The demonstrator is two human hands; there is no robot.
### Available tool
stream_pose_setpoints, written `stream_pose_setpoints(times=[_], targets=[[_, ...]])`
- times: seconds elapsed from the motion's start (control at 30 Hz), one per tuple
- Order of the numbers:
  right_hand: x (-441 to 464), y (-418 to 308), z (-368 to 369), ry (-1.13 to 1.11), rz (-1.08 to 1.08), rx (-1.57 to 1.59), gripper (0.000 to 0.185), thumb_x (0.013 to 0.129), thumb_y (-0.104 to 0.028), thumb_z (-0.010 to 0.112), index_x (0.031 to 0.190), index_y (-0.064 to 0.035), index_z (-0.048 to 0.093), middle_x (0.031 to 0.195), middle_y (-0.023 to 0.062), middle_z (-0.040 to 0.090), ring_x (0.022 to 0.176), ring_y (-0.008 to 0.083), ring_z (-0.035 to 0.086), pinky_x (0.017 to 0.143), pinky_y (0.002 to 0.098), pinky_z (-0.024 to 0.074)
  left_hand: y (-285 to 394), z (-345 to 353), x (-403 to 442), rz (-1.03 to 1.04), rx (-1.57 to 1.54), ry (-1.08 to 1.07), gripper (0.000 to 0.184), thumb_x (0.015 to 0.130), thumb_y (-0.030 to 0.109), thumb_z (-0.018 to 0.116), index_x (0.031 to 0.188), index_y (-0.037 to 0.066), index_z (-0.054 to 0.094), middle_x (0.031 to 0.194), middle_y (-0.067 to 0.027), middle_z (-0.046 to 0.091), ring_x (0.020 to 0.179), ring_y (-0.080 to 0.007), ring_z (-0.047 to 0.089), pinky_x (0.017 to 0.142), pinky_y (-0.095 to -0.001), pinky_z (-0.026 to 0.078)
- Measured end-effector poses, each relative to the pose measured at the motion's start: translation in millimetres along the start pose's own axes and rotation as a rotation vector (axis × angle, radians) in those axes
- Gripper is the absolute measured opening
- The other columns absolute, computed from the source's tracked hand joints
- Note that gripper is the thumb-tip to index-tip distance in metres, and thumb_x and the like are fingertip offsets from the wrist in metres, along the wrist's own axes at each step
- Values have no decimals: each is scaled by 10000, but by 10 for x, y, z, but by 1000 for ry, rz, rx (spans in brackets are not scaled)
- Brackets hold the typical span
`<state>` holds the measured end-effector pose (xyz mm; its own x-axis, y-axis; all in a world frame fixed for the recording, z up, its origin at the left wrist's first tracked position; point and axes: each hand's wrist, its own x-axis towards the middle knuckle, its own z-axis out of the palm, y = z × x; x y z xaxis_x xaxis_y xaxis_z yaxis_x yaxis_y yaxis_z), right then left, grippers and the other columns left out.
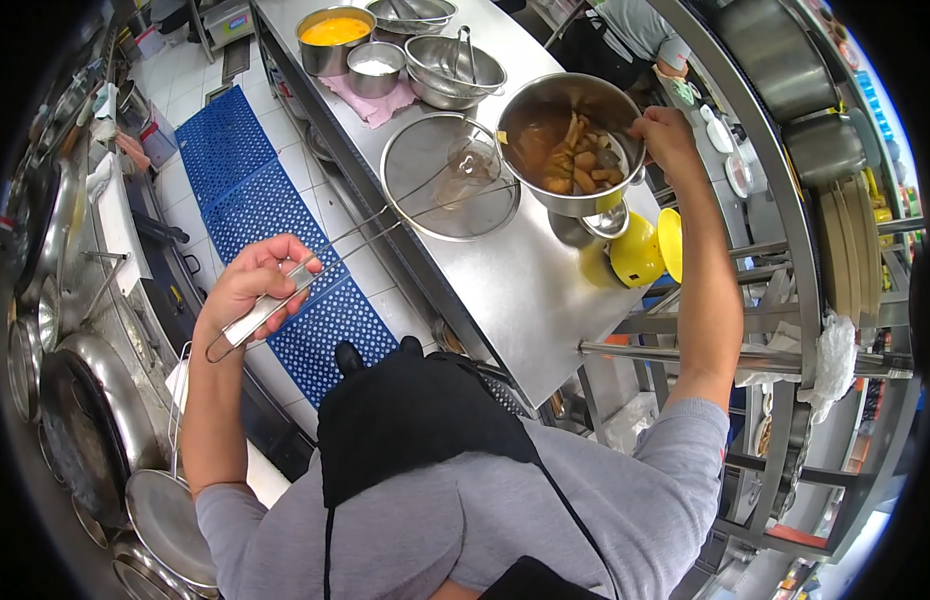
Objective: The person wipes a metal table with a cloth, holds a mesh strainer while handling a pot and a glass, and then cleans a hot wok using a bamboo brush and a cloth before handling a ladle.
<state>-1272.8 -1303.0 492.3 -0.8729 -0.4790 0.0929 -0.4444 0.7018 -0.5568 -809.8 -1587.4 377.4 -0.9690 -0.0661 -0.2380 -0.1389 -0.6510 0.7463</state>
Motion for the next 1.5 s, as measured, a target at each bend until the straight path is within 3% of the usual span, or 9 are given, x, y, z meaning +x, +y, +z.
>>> stream_pose_setpoints(times=[0.3, 0.9, 1.0, 1.1, 1.3, 1.5], targets=[[-26, -67, 10, 1, -8, 2, 162, 764, -160, 646, 695, -13, 652, 596, 81, 637, 497, 165, 627, 491, 303, 505, -25, 9, -27, 18, -7, -5, 289, 824, -27, 568, 1108, -81, 575, 692, -164, 645, 402, -119, 584, 302, -200, 431], [12, -97, 13, -2, -31, -43, 193, 758, -183, 642, 707, 1, 666, 639, 97, 654, 566, 170, 660, 529, 309, 563, -50, 52, -35, 28, -18, 39, 296, 815, -44, 544, 1108, -74, 572, 685, -164, 649, 401, -120, 586, 298, -195, 421], [21, -79, 11, -18, -36, -36, 194, 763, -183, 641, 713, 2, 668, 649, 102, 658, 576, 178, 668, 537, 314, 569, -22, 129, -49, 21, -8, 70, 255, 810, -17, 591, 1051, -90, 546, 718, -201, 635, 339, -105, 510, 293, -187, 377], [-7, -110, 20, 0, -20, -40, 190, 767, -176, 644, 714, 4, 671, 659, 101, 663, 561, 182, 663, 535, 318, 570, -33, 106, -51, 23, -20, 49, 302, 812, -40, 545, 1111, -74, 571, 687, -160, 651, 400, -117, 582, 295, -196, 416], [27, 230, 83, 2, -20, 147, 147, 748, -108, 663, 708, 33, 663, 647, 108, 638, 516, 184, 632, 477, 313, 540, -65, 89, -73, 34, 7, 50, 301, 816, -29, 559, 1113, -78, 568, 685, -160, 649, 397, -112, 578, 297, -193, 415], [-101, 580, 104, 44, 128, 373, 123, 767, -86, 664, 742, 33, 676, 645, 83, 612, 483, 179, 590, 444, 309, 477, -227, 22, -152, 90, -15, 125, 298, 810, -9, 601, 1088, -103, 552, 680, -180, 626, 347, -106, 495, 321, -186, 392]])
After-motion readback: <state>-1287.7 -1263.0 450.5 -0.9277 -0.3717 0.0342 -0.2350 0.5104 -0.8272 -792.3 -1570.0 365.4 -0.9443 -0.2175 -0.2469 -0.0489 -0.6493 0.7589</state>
